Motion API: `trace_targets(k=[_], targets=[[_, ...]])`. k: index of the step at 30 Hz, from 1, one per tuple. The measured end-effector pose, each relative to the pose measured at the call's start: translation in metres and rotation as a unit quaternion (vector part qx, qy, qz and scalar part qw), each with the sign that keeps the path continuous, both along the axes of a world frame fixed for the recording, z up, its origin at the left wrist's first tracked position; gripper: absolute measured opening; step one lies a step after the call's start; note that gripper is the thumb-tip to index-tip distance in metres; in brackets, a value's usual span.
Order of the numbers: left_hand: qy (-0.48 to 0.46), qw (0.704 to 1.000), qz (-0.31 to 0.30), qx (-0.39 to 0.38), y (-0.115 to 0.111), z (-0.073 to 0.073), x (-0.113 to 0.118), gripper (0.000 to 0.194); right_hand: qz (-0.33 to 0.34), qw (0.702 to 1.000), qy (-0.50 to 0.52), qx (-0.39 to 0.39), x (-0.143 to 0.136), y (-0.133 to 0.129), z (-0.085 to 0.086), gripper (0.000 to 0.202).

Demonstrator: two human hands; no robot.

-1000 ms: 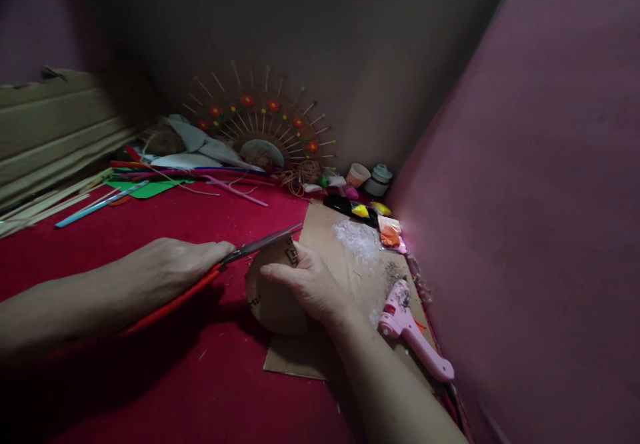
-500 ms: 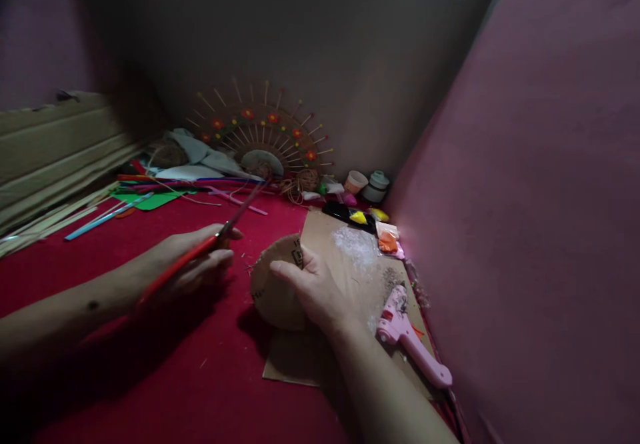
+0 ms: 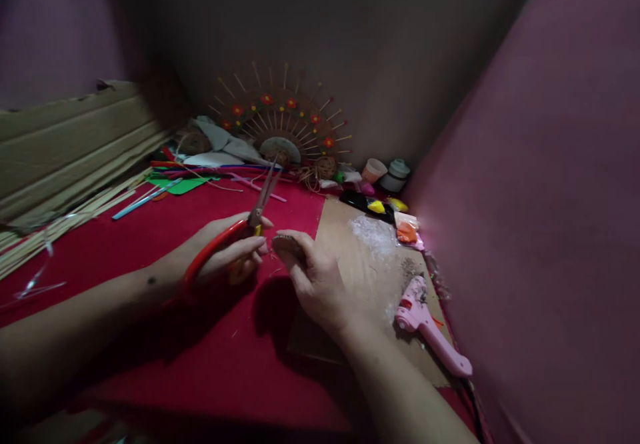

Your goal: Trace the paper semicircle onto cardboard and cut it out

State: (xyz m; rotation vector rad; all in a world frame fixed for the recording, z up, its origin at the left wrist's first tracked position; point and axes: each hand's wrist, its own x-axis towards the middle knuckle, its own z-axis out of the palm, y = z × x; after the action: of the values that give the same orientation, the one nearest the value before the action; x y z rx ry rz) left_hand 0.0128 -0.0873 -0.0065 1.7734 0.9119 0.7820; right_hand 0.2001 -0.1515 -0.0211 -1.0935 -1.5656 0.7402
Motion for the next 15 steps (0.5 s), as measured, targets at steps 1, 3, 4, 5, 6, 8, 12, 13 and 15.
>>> trace_targets(k=[1, 3, 4, 5, 6, 8, 12, 13, 15], targets=[[0.043, 0.997, -0.007, 0.059, 0.002, 0.002, -0.005, 0.025, -0.003, 0.998, 0.037, -0.040, 0.001, -0.001, 0.004, 0.014], [0.096, 0.981, -0.053, 0.160, 0.006, 0.005, -0.014, 0.027, 0.005, 0.990, 0.093, -0.102, 0.003, -0.002, 0.010, 0.010], [0.114, 0.972, -0.069, 0.196, 0.008, 0.007, -0.017, 0.027, 0.014, 0.986, 0.115, -0.123, 0.005, -0.002, 0.011, 0.010], [0.128, 0.960, -0.083, 0.233, 0.010, 0.009, -0.020, 0.028, 0.025, 0.980, 0.137, -0.139, 0.006, -0.001, 0.012, 0.013], [0.141, 0.950, -0.092, 0.265, 0.011, 0.010, -0.021, 0.029, 0.036, 0.976, 0.156, -0.150, 0.007, 0.000, 0.013, 0.015], [0.172, 0.929, -0.104, 0.312, 0.012, 0.009, -0.022, 0.032, 0.053, 0.968, 0.186, -0.162, 0.008, 0.001, 0.014, 0.016], [0.245, 0.902, -0.098, 0.341, 0.010, 0.001, -0.019, 0.031, 0.062, 0.968, 0.193, -0.149, 0.010, 0.004, 0.016, 0.019], [0.262, 0.895, -0.090, 0.351, 0.009, -0.001, -0.019, 0.032, 0.062, 0.970, 0.187, -0.142, 0.010, 0.005, 0.017, 0.021], [0.285, 0.881, -0.073, 0.372, 0.009, -0.003, -0.018, 0.032, 0.067, 0.973, 0.173, -0.139, 0.011, 0.005, 0.017, 0.026]])
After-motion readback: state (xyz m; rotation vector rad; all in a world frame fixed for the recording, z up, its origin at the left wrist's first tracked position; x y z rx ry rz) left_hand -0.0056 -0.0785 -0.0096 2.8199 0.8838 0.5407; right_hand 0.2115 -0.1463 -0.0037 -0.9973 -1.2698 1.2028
